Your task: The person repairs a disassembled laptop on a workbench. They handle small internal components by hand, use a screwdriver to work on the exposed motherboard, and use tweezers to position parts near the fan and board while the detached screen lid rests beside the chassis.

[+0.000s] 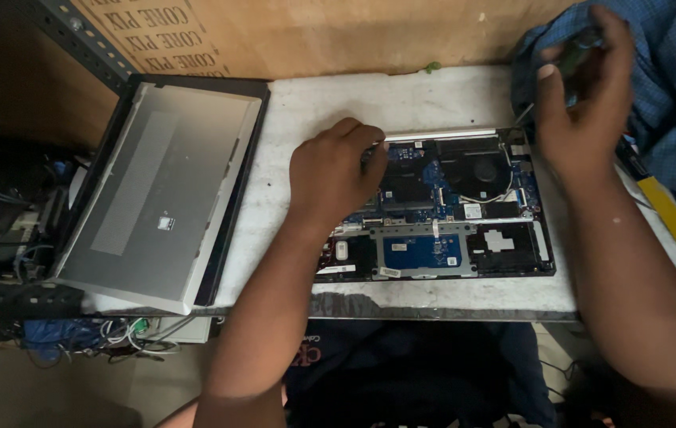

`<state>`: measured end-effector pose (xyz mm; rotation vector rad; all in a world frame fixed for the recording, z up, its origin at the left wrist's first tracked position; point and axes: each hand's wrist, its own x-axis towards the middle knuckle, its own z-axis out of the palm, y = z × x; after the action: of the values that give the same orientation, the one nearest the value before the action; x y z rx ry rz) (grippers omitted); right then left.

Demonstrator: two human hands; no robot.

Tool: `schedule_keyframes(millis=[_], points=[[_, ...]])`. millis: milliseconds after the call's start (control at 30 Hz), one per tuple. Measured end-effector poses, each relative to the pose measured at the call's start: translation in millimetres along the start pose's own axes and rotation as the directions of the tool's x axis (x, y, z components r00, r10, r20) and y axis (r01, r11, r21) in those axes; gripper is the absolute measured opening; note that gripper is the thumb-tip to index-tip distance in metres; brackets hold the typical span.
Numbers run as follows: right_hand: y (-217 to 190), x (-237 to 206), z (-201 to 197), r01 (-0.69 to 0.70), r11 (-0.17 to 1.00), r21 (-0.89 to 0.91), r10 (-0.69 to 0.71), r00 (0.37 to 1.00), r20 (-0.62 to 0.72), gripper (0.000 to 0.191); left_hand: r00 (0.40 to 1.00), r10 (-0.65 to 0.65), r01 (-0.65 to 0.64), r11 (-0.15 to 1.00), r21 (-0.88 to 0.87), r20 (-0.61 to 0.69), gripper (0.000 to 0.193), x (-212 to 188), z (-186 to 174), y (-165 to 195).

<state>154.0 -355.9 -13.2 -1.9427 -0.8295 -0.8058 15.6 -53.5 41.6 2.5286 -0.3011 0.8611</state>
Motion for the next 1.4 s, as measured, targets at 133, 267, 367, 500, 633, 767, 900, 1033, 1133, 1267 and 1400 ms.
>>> schedule_keyframes(millis=[133, 267, 367, 500, 633, 767, 900, 1033, 1133, 1267, 1400], points=[[5.4, -0.8, 0.4, -0.012, 0.996, 0.093, 0.014, 0.999, -0.029, 0.053, 1.000, -0.009, 0.009, 1.000, -0.021, -0.006, 0.007, 0.0, -0.2, 0.6], [11.1, -3.5, -2.0, -0.086, 0.977, 0.195, 0.097, 0.994, -0.050, 0.055, 1.000, -0.009, 0.010, 0.999, -0.031, 0.013, 0.007, 0.6, -1.6, 0.3], [10.0, -6.3, -2.7, -0.104, 0.965, 0.239, 0.120, 0.991, -0.053, 0.059, 1.000, 0.003, -0.002, 0.999, -0.048, 0.007, 0.007, -1.6, -3.0, 2.3], [-8.2, -4.9, 6.5, -0.191, 0.889, 0.416, 0.234, 0.971, -0.055, 0.062, 0.998, 0.053, -0.051, 0.995, -0.091, 0.024, 0.011, -0.3, -5.0, 1.8], [-46.2, -1.2, 19.0, -0.302, 0.774, 0.557, 0.349, 0.937, 0.022, 0.056, 0.988, 0.138, -0.133, 0.989, -0.070, 0.069, 0.028, 0.0, -3.7, 2.0], [-81.9, 2.5, 28.1, -0.376, 0.775, 0.508, 0.387, 0.918, 0.087, 0.051, 0.983, 0.149, -0.132, 0.979, -0.155, 0.108, 0.039, -2.6, 4.2, 6.6], [-96.5, 4.2, 35.9, -0.373, 0.688, 0.623, 0.385, 0.915, 0.123, 0.052, 0.976, 0.171, -0.150, 0.977, -0.151, 0.138, 0.034, -5.6, 11.7, 7.0], [-97.1, 0.5, 40.4, -0.366, 0.763, 0.532, 0.349, 0.927, 0.137, 0.050, 0.967, 0.167, -0.151, 0.984, -0.095, 0.191, 0.029, -6.7, 16.2, 1.1], [-95.7, -3.5, 40.6, -0.368, 0.780, 0.506, 0.350, 0.927, 0.134, 0.051, 0.954, 0.170, -0.164, 0.985, -0.044, 0.249, 0.024, -5.5, 14.9, -3.7], [-92.1, -5.9, 38.3, -0.318, 0.821, 0.474, 0.298, 0.947, 0.120, 0.051, 0.957, 0.134, -0.149, 0.988, 0.039, 0.256, 0.022, -5.5, -1.9, -10.0], [-84.5, -4.0, 33.2, -0.324, 0.843, 0.429, 0.315, 0.944, 0.095, 0.052, 0.988, -0.031, 0.005, 0.985, 0.174, 0.152, 0.016, -17.8, -36.0, -31.3]])
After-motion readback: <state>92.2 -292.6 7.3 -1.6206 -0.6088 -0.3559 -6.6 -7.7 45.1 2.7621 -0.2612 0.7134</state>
